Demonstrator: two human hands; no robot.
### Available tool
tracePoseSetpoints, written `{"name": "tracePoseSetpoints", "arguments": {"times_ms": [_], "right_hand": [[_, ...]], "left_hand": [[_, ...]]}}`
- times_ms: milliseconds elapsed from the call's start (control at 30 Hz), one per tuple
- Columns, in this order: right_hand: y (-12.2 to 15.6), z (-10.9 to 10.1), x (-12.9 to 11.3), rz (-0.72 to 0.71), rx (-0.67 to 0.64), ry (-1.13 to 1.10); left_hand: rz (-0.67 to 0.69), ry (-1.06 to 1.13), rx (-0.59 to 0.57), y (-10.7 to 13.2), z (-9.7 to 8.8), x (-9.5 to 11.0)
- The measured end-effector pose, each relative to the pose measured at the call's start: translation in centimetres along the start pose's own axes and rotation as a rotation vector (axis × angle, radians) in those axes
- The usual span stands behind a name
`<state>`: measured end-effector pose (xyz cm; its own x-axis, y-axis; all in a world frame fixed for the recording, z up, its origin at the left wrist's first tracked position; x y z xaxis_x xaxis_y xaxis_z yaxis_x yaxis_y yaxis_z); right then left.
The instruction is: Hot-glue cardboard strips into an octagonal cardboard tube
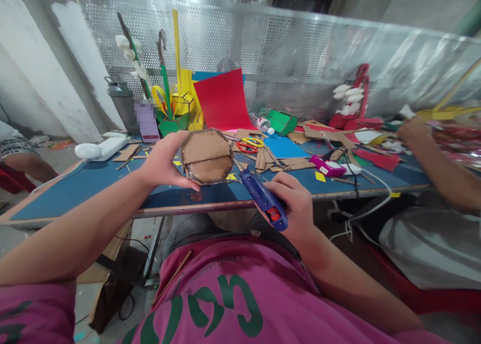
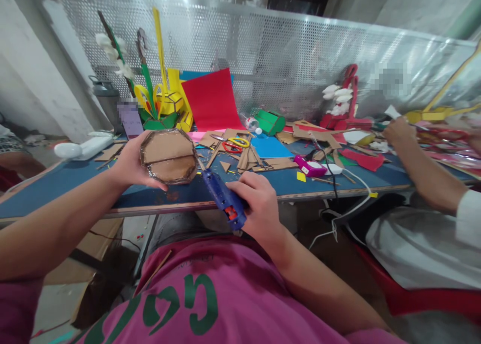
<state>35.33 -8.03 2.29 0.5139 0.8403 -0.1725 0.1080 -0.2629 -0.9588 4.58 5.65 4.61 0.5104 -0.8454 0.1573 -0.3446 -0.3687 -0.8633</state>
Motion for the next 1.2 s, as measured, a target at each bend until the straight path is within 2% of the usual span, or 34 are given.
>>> {"name": "tracePoseSetpoints", "arguments": {"times_ms": [167,367,533,700,767,867,1000,1200], "right_hand": [[-0.1,-0.1,1.0,0.148,0.006,-0.152],[0.1,1.4,1.5,0.175,-0.053,-0.175],[0.4,0.9,3.0,0.252,0.014,-0.135],[0.8,-0.4,4.8,0.391,0.067,-0.140],[1.3,-0.2,5.8,0.477,0.038,-0.191],[1.8,0.0,7.0,0.524,0.032,-0.219],[2.3,0.0,7.9,0.550,0.060,-0.223],[2.8,0.5,6.9,0.551,0.021,-0.350]], "left_hand": [[0.024,0.029,-0.007,0.0,0.1,0.3],[0.019,0.024,-0.017,-0.1,0.1,0.3],[0.082,0.038,-0.022,0.2,0.1,0.2],[0.217,0.100,0.004,-0.1,-0.1,2.6],[0.271,0.127,0.000,-0.4,-0.1,4.0],[0.301,0.125,-0.022,-0.7,0.1,5.0],[0.299,0.113,-0.019,-0.7,0.0,4.9],[0.291,0.144,0.011,-0.2,0.1,3.9]]}}
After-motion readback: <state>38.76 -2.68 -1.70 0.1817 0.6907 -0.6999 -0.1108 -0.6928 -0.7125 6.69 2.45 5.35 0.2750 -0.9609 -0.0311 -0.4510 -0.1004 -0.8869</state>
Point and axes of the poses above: each hand's wrist, its own y-axis away from the middle knuckle, its own z-axis out of the palm, x = y × z, the point moved 10 cm from there along -y, towards the middle knuckle, and after that the axes turned 12 degrees about x, right-handed, at the moved point
